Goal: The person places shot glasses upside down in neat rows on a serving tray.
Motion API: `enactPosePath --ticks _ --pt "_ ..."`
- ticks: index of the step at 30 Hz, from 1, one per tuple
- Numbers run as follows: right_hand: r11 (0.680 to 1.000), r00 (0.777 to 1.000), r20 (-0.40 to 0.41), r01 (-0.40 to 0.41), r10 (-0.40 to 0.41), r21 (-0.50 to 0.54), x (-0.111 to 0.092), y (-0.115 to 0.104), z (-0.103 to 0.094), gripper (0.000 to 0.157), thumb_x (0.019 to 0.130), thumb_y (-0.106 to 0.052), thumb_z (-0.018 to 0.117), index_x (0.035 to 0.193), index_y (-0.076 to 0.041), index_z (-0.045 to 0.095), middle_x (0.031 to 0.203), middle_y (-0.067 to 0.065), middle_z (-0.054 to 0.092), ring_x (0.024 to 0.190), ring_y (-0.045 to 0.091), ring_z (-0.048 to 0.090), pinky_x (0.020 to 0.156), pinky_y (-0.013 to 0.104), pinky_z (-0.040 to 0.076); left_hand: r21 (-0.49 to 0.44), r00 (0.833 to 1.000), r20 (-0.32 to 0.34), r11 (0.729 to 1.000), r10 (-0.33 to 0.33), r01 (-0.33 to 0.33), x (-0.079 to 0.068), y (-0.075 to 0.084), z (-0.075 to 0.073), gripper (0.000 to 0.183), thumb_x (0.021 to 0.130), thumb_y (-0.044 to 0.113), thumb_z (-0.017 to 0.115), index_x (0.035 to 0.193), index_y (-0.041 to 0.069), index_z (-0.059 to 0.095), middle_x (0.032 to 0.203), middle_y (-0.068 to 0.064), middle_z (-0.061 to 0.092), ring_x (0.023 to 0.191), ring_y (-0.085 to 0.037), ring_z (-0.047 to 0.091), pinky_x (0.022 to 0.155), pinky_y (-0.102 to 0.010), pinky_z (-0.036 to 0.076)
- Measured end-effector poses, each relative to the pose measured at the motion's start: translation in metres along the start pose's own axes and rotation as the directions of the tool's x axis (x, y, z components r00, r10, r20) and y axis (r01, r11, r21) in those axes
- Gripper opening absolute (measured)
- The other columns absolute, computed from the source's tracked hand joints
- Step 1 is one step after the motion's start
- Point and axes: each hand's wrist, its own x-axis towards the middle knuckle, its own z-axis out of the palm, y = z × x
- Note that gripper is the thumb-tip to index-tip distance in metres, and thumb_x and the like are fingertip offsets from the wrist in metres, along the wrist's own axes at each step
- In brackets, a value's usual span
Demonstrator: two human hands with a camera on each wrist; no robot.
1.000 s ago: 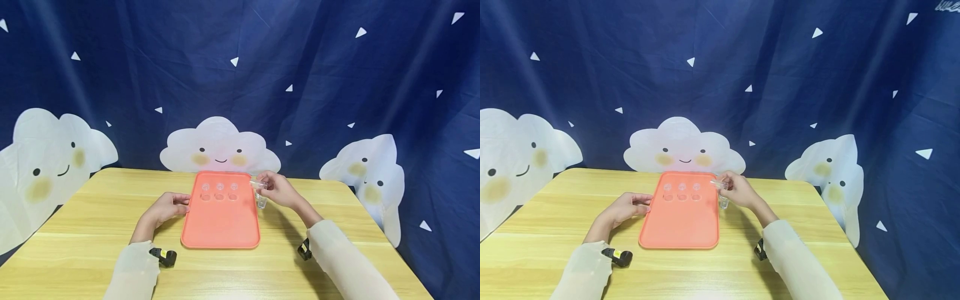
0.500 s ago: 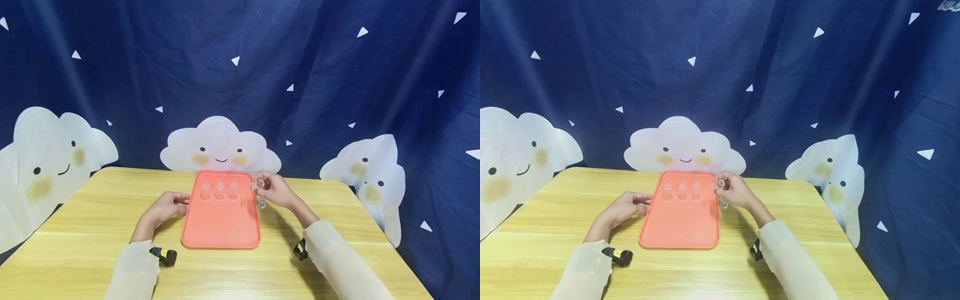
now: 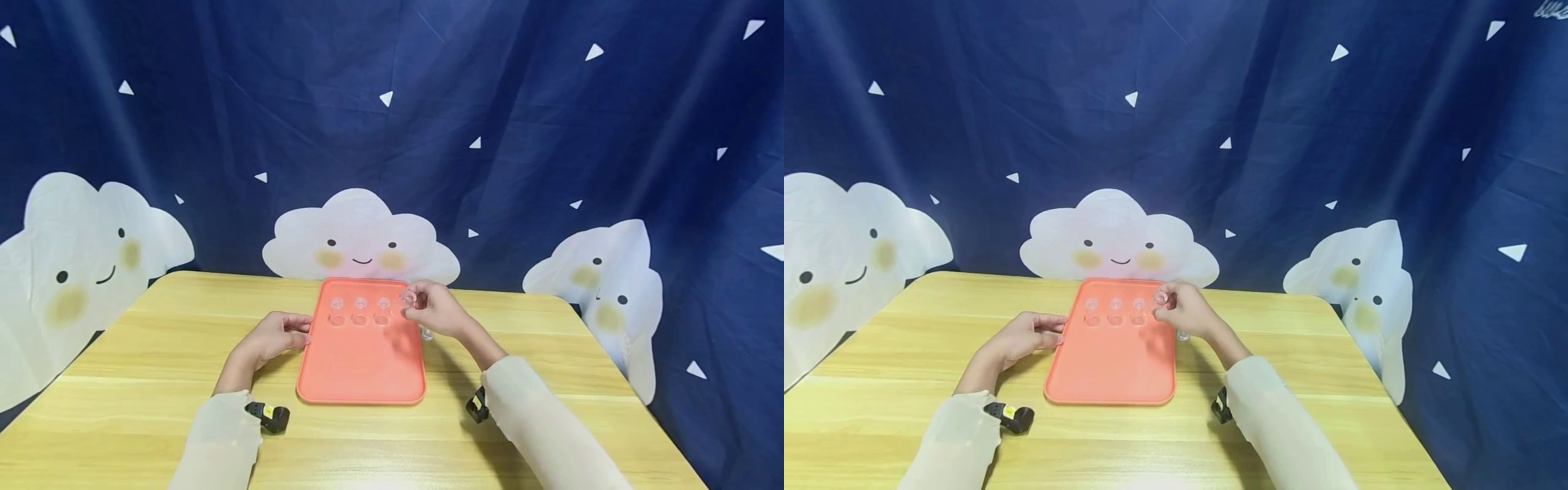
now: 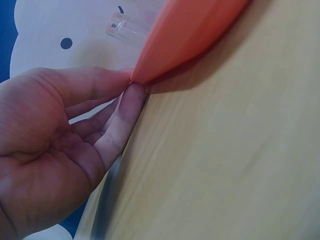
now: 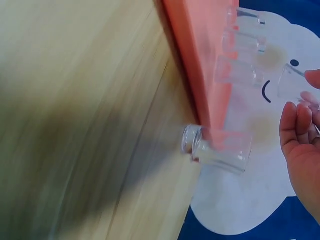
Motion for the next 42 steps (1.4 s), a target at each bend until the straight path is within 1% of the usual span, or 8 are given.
enactPosePath --ticks 6,11,16,21,29,33,37,42 --pt "0.999 1.0 0.023 0.009 -0.009 0.032 0.007 -0.011 0.011 0.014 0.08 0.0 0.071 0.082 -0.006 0.059 0.084 0.002 0.051 0.075 0.013 0.049 0.066 0.022 0.043 -0.003 1.0 -0.001 1.0 0.003 -0.003 0.0 0.0 0.0 0.052 0.09 -0.005 0.066 0.139 -0.014 0.053 0.124 -0.026 0.065 0.104 -0.026 0.069 0.086 -0.035 0.06" --pt "0.998 0.999 0.049 0.019 -0.023 0.067 0.013 -0.019 0.023 0.012 0.079 0.002 0.071 0.085 -0.004 0.063 0.084 0.003 0.054 0.073 0.012 0.05 0.065 0.021 0.043 0.001 1.0 -0.003 1.0 0.001 -0.001 0.0 0.0 0.0 0.051 0.089 -0.005 0.066 0.138 -0.014 0.054 0.123 -0.025 0.066 0.102 -0.025 0.069 0.085 -0.034 0.06" --pt "0.996 0.995 0.067 0.077 -0.079 0.038 0.021 -0.025 0.036 0.012 0.077 0.003 0.07 0.083 -0.005 0.063 0.08 0.002 0.055 0.073 0.01 0.049 0.065 0.021 0.042 0.012 1.0 -0.01 1.0 0.005 -0.005 0.0 0.001 0.001 0.051 0.088 -0.005 0.066 0.138 -0.014 0.055 0.122 -0.025 0.067 0.102 -0.025 0.069 0.085 -0.033 0.06" --pt "0.994 0.99 0.085 0.111 -0.11 -0.008 0.026 -0.031 0.048 0.011 0.075 0.0 0.071 0.085 -0.002 0.068 0.084 0.003 0.065 0.073 0.009 0.054 0.065 0.019 0.046 0.015 1.0 -0.012 1.0 0.01 -0.01 0.001 0.001 0.002 0.052 0.088 -0.005 0.067 0.137 -0.014 0.055 0.122 -0.024 0.067 0.102 -0.024 0.069 0.085 -0.032 0.06" --pt "0.995 0.988 0.143 0.073 -0.062 -0.071 0.032 -0.036 0.066 0.008 0.079 -0.004 0.075 0.085 -0.006 0.07 0.088 0.0 0.068 0.079 0.01 0.057 0.07 0.02 0.05 0.022 1.0 -0.02 1.0 0.008 -0.007 0.001 -0.001 0.001 0.052 0.087 -0.005 0.067 0.138 -0.013 0.055 0.122 -0.024 0.067 0.101 -0.024 0.068 0.084 -0.032 0.06" --pt "0.994 0.985 0.168 0.043 -0.026 -0.097 0.033 -0.039 0.075 0.011 0.083 -0.007 0.078 0.092 -0.006 0.073 0.09 -0.002 0.069 0.079 0.007 0.06 0.073 0.02 0.053 0.017 1.0 -0.02 1.0 0.006 -0.006 0.0 -0.002 0.001 0.052 0.088 -0.005 0.067 0.138 -0.014 0.055 0.123 -0.025 0.066 0.102 -0.024 0.068 0.084 -0.032 0.059" --pt "0.992 0.984 0.18 0.009 0.014 -0.124 0.035 -0.042 0.083 0.015 0.083 -0.009 0.081 0.097 -0.006 0.074 0.088 -0.002 0.07 0.078 0.006 0.062 0.073 0.02 0.054 0.012 1.0 -0.021 1.0 0.007 -0.007 0.0 -0.002 0.001 0.052 0.088 -0.004 0.067 0.138 -0.014 0.055 0.123 -0.025 0.066 0.102 -0.024 0.068 0.083 -0.031 0.059" --pt "0.99 0.98 0.188 -0.037 0.062 -0.135 0.036 -0.046 0.091 0.016 0.083 -0.012 0.084 0.095 -0.008 0.074 0.085 -0.003 0.071 0.077 0.006 0.063 0.073 0.02 0.054 0.008 1.0 -0.021 1.0 0.007 -0.007 0.001 -0.001 0.001 0.052 0.088 -0.004 0.067 0.137 -0.014 0.055 0.122 -0.025 0.066 0.101 -0.024 0.068 0.084 -0.032 0.06"
